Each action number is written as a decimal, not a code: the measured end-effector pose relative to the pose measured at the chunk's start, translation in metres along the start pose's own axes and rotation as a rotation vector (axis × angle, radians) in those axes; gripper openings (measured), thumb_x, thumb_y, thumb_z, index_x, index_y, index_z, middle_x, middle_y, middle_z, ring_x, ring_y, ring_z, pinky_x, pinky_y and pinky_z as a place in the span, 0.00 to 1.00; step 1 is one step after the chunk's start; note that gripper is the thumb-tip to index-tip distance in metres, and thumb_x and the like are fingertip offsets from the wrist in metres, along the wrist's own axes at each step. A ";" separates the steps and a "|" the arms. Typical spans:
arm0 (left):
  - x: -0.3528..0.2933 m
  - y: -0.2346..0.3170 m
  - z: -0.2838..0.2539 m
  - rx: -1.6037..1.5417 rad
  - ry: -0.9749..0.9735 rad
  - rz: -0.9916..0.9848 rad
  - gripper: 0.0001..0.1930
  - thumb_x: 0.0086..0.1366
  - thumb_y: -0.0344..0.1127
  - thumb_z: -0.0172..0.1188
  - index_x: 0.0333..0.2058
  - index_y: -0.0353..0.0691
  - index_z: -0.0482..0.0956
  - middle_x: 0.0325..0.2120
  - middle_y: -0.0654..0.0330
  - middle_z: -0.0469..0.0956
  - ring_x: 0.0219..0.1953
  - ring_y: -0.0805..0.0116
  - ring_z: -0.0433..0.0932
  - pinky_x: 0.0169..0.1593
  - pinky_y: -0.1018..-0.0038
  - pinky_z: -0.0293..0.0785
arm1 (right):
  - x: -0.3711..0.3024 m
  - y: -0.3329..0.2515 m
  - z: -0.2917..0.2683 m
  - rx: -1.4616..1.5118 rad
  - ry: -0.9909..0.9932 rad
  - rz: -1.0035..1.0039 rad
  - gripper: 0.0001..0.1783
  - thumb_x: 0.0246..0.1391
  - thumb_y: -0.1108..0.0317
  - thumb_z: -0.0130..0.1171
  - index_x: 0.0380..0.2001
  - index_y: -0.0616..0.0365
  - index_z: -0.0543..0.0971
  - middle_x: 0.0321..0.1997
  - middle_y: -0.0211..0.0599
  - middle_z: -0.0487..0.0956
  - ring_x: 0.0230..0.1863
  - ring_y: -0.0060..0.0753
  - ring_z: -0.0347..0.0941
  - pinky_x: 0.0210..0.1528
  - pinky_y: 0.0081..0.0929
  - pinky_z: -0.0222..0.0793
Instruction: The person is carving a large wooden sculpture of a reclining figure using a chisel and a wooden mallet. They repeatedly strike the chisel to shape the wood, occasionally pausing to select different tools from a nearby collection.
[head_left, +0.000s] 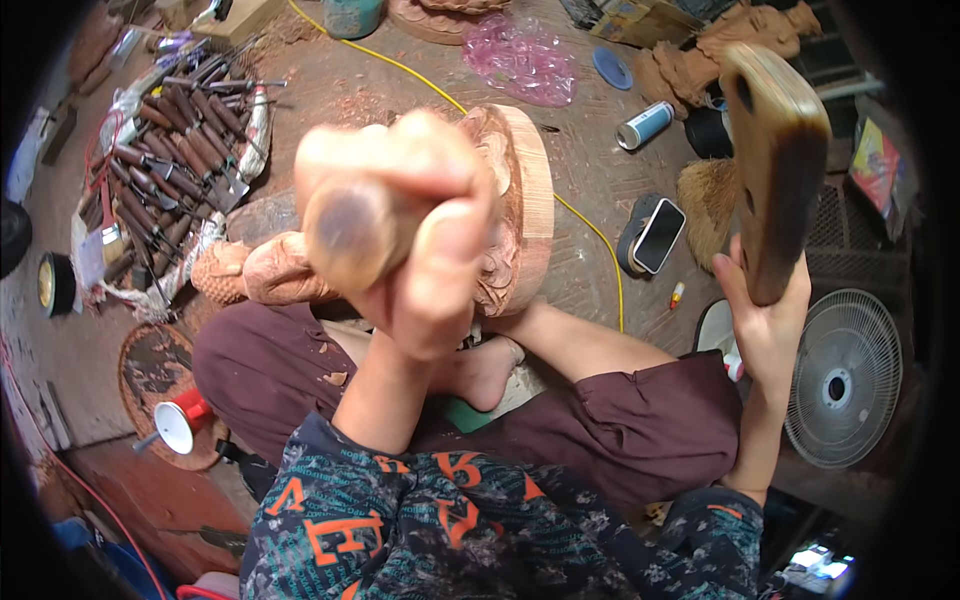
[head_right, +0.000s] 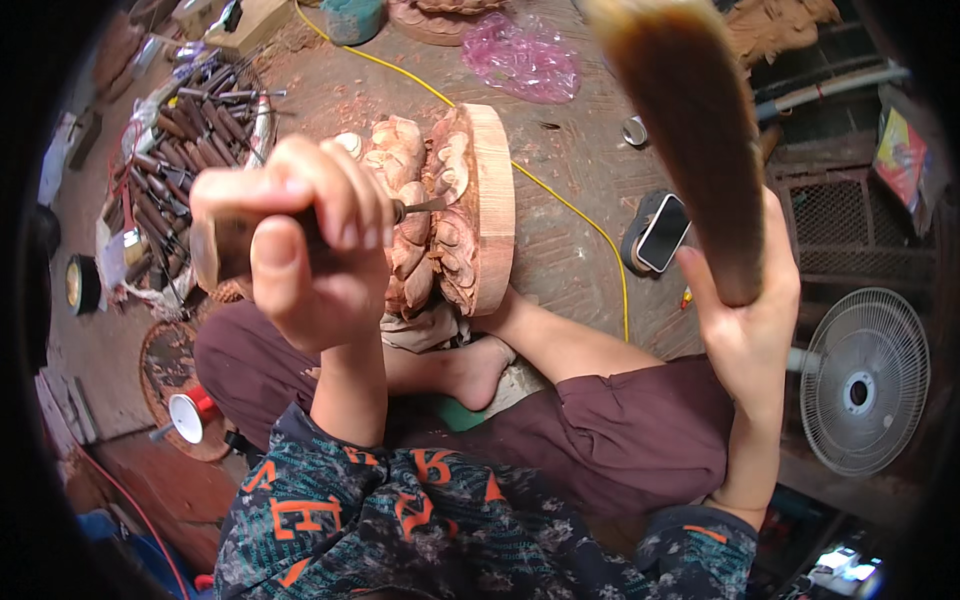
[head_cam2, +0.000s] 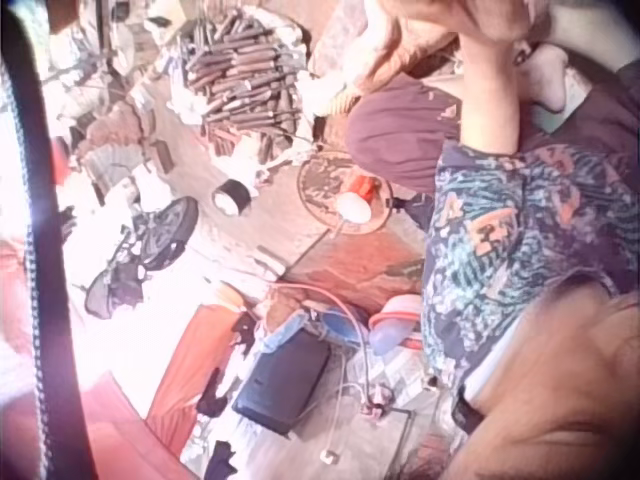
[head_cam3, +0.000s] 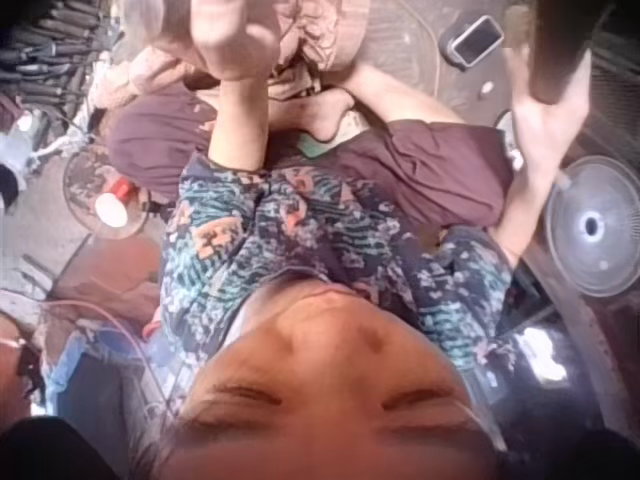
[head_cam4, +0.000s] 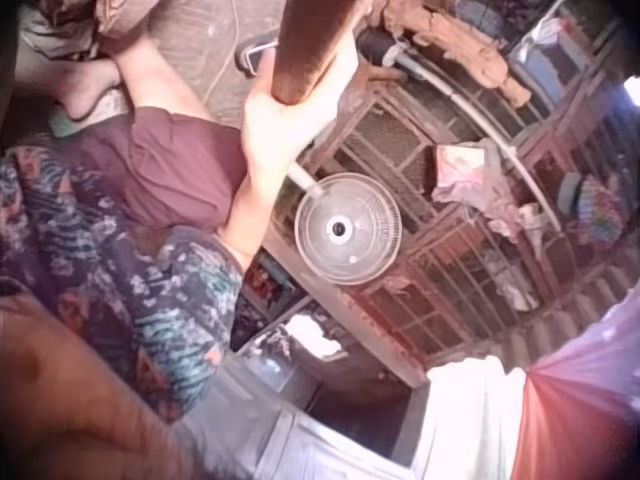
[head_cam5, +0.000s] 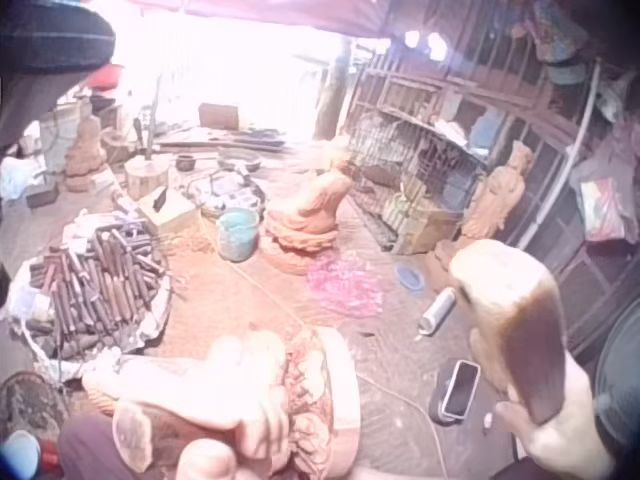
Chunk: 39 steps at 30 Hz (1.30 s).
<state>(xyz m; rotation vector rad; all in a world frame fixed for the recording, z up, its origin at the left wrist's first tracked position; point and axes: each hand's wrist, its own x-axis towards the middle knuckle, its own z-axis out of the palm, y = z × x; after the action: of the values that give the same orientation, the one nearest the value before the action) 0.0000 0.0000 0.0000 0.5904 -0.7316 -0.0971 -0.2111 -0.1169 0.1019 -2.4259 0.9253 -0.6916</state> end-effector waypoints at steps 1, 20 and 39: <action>0.003 -0.001 -0.001 -0.003 -0.030 -0.009 0.19 0.68 0.49 0.53 0.40 0.38 0.64 0.18 0.58 0.63 0.16 0.72 0.61 0.17 0.78 0.59 | 0.001 0.000 -0.003 -0.006 -0.016 -0.011 0.21 0.51 0.80 0.64 0.49 0.62 0.72 0.39 0.29 0.75 0.40 0.17 0.70 0.44 0.17 0.66; -0.001 -0.022 0.015 -0.144 0.042 -0.072 0.22 0.72 0.55 0.43 0.40 0.39 0.69 0.15 0.62 0.61 0.14 0.74 0.58 0.15 0.80 0.55 | 0.007 -0.001 -0.007 0.093 -0.215 -0.217 0.32 0.47 0.85 0.61 0.58 0.65 0.68 0.52 0.39 0.76 0.55 0.26 0.70 0.58 0.24 0.63; 0.007 -0.029 0.034 -0.085 0.169 -0.244 0.20 0.71 0.56 0.45 0.32 0.46 0.68 0.13 0.68 0.57 0.13 0.79 0.56 0.15 0.82 0.48 | 0.073 -0.032 0.007 0.183 -0.069 -0.253 0.31 0.48 0.81 0.62 0.57 0.64 0.69 0.50 0.35 0.78 0.52 0.23 0.71 0.55 0.22 0.64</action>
<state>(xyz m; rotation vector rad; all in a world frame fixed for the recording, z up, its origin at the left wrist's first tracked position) -0.0133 -0.0424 0.0084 0.5973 -0.4867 -0.2990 -0.1443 -0.1452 0.1363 -2.4061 0.5083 -0.7398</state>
